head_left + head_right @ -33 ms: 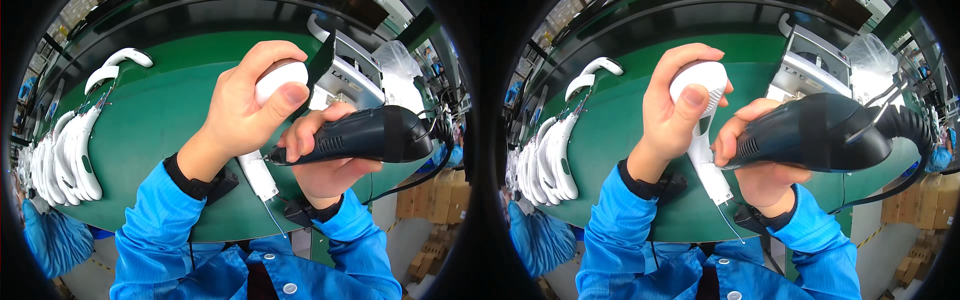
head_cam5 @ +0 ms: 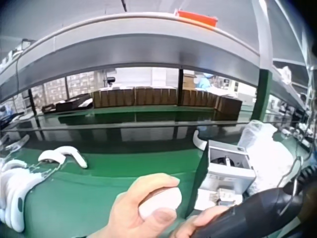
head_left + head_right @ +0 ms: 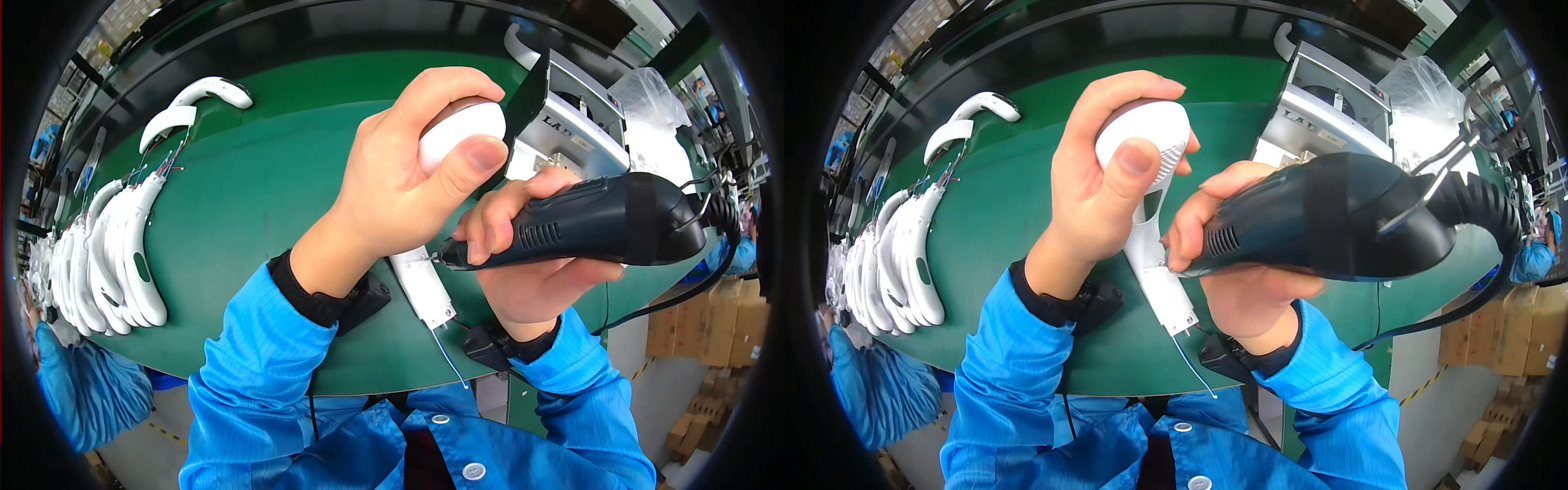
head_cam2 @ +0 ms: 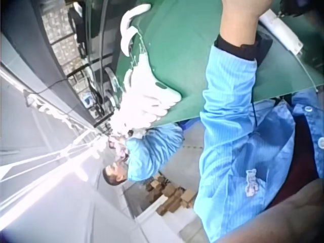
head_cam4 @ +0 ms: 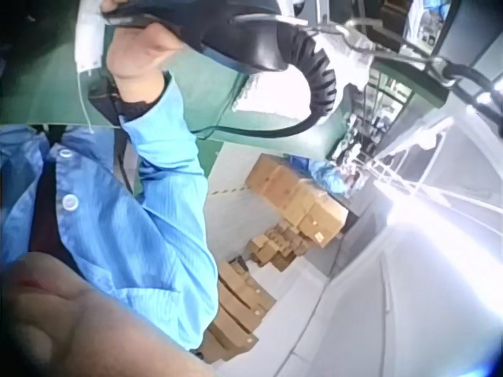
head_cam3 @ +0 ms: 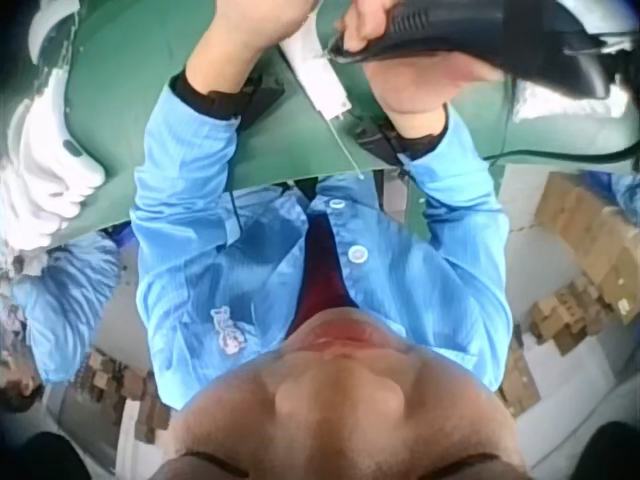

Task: Assembling white plastic components using a handheld tool on a factory production line.

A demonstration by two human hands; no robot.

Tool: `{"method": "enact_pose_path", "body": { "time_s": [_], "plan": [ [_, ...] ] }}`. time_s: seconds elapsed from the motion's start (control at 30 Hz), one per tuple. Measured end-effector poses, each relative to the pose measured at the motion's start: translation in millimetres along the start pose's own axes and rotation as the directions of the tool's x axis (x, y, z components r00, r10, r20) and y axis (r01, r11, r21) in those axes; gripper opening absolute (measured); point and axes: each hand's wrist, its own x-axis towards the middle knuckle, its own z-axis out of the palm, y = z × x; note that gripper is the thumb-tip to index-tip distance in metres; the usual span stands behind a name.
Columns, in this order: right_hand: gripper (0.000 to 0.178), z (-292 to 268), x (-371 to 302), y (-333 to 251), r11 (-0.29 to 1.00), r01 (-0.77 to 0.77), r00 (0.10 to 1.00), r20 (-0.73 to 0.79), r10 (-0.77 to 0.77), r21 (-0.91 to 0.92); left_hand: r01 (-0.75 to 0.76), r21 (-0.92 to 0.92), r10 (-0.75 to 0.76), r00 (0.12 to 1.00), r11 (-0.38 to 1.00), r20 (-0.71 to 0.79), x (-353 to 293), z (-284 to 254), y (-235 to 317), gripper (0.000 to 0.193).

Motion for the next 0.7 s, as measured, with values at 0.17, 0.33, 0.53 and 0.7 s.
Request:
{"method": "enact_pose_path", "body": {
  "time_s": [0.17,0.33,0.53,0.7],
  "plan": [
    [0.099,-2.1,-2.1,16.7,0.997,-0.056,0.998,0.001,0.056,-0.052,0.09,-0.12,-0.089,0.996,0.989,0.019,-2.2,0.8,8.5,0.054],
    [0.093,-1.2,-0.9,17.3,0.991,-0.107,0.994,-0.025,0.106,-0.086,0.092,-0.069,-0.09,0.995,0.993,0.043,-2.5,-0.1,11.4,0.054],
    [0.089,0.2,-5.9,21.8,0.996,-0.07,0.998,-0.005,0.07,-0.058,0.082,-0.078,-0.08,0.996,0.994,0.028,-6.0,-0.2,8.9,0.053],
    [0.087,-1.1,-6.7,24.8,0.996,-0.052,0.999,-0.019,0.051,-0.073,0.131,-0.11,-0.128,0.991,0.985,0.038,-7.3,-0.3,13.5,0.054]
  ]
}}
